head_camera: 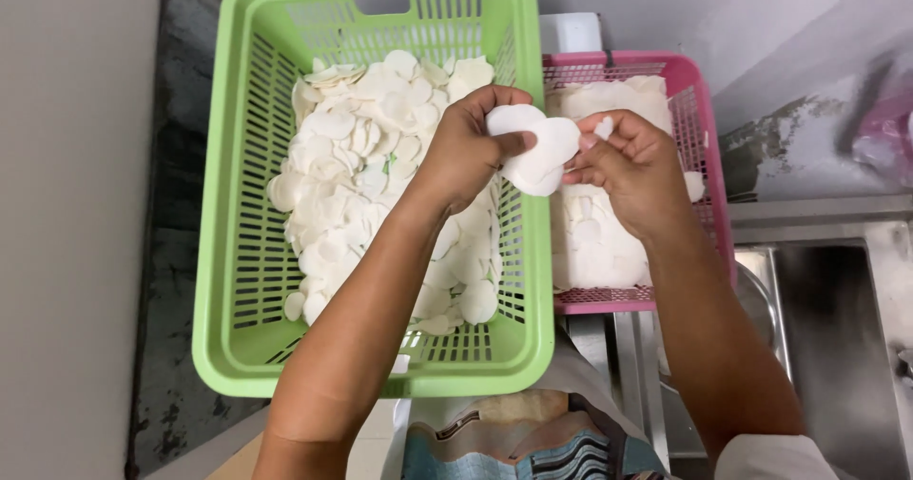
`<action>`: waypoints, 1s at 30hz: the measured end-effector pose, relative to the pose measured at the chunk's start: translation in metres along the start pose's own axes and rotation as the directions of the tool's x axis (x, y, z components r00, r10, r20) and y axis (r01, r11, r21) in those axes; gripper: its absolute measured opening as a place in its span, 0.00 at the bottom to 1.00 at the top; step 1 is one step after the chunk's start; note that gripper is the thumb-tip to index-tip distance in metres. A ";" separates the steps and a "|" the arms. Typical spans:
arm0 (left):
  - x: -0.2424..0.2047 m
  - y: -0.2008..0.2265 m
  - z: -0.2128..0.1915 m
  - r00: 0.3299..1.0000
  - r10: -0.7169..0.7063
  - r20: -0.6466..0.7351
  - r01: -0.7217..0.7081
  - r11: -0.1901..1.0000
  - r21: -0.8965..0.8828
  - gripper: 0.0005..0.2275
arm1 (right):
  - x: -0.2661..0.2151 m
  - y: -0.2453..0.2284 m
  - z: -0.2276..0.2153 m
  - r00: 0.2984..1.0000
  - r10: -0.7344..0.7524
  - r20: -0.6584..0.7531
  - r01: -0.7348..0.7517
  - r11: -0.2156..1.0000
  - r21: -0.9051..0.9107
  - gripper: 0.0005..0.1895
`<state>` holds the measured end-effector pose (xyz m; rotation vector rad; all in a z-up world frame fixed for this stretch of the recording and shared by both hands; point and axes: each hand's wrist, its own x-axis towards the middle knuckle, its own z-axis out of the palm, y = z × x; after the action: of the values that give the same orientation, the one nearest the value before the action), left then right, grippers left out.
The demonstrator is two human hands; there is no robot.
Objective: Manually separating thin vegetable slices to prevent sticking before and during the frying process.
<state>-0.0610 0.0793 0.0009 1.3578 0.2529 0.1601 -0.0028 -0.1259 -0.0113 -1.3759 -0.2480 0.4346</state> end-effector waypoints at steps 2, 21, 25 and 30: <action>0.003 0.001 0.009 1.000 -0.012 0.006 0.012 1.000 0.003 0.16 | -0.004 -0.018 -0.012 0.999 -0.019 -0.032 0.018 0.998 -0.057 0.10; 0.021 -0.035 0.094 0.976 -0.091 0.198 0.070 0.991 0.110 0.16 | -0.066 -0.014 -0.131 0.991 0.058 -0.121 -0.090 0.955 -0.283 0.32; 0.032 -0.049 0.095 0.971 -0.112 0.210 0.088 0.989 0.120 0.15 | -0.024 0.030 -0.108 0.995 0.002 -0.105 -0.010 0.997 -0.074 0.29; 0.030 -0.052 0.074 0.981 -0.151 0.120 0.146 0.988 0.050 0.21 | -0.002 0.016 -0.092 0.996 0.015 -0.088 -0.004 0.992 0.124 0.13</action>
<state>-0.0142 0.0063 -0.0384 1.3787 0.2538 -0.0538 0.0315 -0.2070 -0.0435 -1.2716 -0.1389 0.3893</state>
